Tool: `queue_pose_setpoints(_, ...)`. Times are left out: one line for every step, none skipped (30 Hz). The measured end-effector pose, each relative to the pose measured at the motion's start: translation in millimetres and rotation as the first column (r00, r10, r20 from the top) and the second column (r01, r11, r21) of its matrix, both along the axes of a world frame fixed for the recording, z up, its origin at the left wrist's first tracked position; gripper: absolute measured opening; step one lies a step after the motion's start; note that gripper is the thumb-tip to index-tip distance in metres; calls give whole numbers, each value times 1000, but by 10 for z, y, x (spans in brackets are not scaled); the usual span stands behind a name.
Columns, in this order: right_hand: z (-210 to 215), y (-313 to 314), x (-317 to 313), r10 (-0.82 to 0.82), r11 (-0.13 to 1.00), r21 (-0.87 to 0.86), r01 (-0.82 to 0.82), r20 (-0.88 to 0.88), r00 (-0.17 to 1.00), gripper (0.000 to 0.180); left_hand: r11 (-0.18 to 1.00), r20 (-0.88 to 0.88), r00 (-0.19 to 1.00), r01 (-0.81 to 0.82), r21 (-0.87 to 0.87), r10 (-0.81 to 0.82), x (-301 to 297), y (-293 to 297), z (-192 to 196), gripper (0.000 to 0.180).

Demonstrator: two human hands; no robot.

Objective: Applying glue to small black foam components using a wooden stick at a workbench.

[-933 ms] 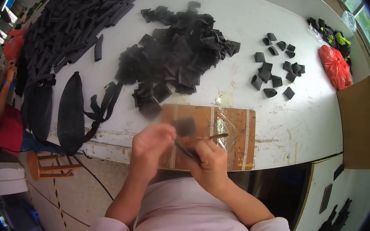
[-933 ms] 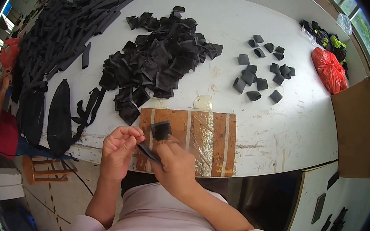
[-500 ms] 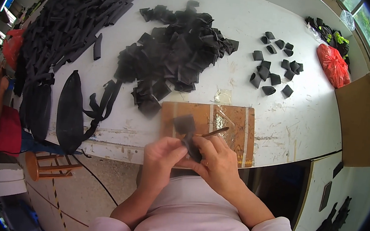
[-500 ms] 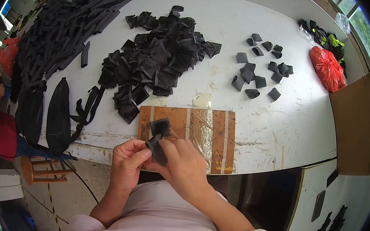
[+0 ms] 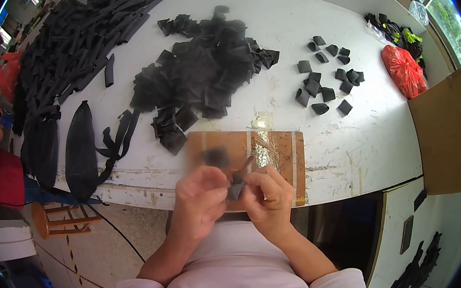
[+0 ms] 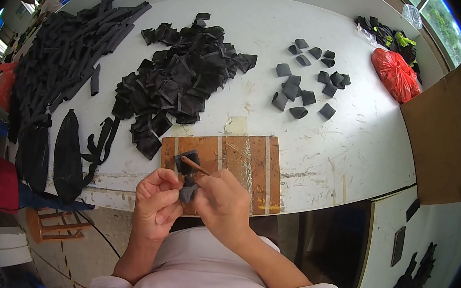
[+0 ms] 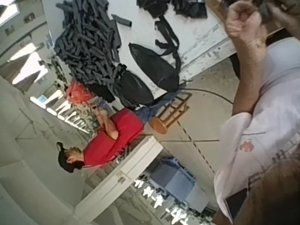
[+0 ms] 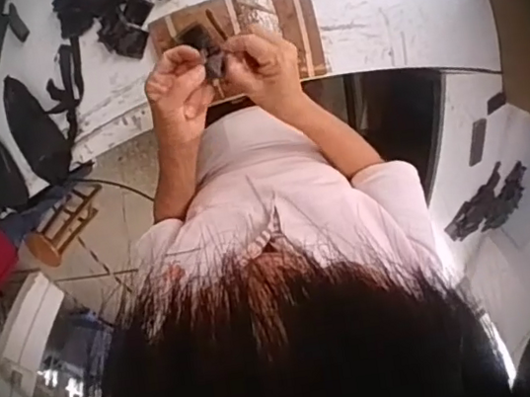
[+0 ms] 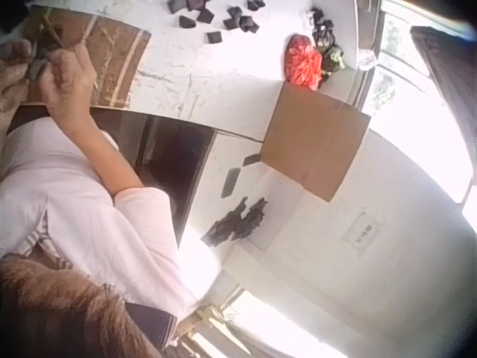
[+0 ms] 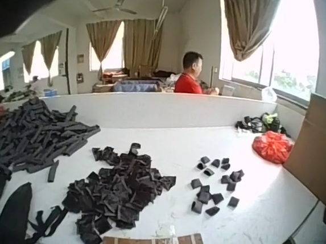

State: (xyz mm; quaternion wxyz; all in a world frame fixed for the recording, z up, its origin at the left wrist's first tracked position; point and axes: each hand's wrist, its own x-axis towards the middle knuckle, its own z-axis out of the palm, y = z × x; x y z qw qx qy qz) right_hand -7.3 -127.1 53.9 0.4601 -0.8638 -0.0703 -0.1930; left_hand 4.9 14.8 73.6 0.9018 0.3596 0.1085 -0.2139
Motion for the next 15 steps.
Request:
queue_pose_setpoints(69,-40,2,152,914,396,-84,-142,978,11,1000,6,1000,2,-2,-2,8,9,13,21)
queue_pose_setpoints(111,-74,3,342,674,734,-87,-206,917,7,990,-11,997,77,-117,-79,16,12,33,20)
queue_pose_setpoints(111,-102,-1,340,675,733,-90,-200,919,7,962,-18,987,149,-230,-158,22,9,55,19)
queue_pose_setpoints(101,-135,-16,507,369,929,9,-209,836,4,994,11,995,102,-46,-101,16,-44,80,20)
queue_pose_setpoints(84,-144,-26,657,29,986,163,-141,741,3,993,18,994,108,-48,-107,-3,-138,87,20)
queue_pose_setpoints(55,-133,-33,695,-24,976,215,-138,705,7,961,244,968,-117,251,54,-30,-257,92,20)
queue_pose_setpoints(81,-136,-21,695,-26,978,209,-133,707,7,798,492,860,-389,461,135,-40,-319,103,20)
queue_pose_setpoints(130,-141,-7,705,6,975,223,-162,690,13,798,498,857,-391,460,133,-31,-320,123,20)
queue_pose_setpoints(190,-148,8,714,39,971,236,-192,673,18,835,449,879,-362,414,159,-20,-313,153,20)
queue_pose_setpoints(276,-189,33,709,199,972,129,-233,665,26,870,396,900,-336,362,183,-1,-300,187,21)
queue_pose_setpoints(387,-209,78,707,198,972,126,-231,668,26,900,339,920,-308,308,198,18,-281,223,21)
queue_pose_setpoints(519,-233,140,655,334,942,13,-242,715,25,990,220,966,-122,-65,134,121,-200,325,20)
queue_pose_setpoints(652,-241,200,606,465,881,-90,-243,757,23,990,220,966,-126,-64,137,191,-164,377,20)
queue_pose_setpoints(810,-246,248,618,485,862,-150,-216,756,23,946,152,988,23,-324,28,241,-149,443,20)
queue_pose_setpoints(859,-240,323,623,482,862,-155,-213,753,23,811,116,989,146,-567,-97,276,-139,492,21)
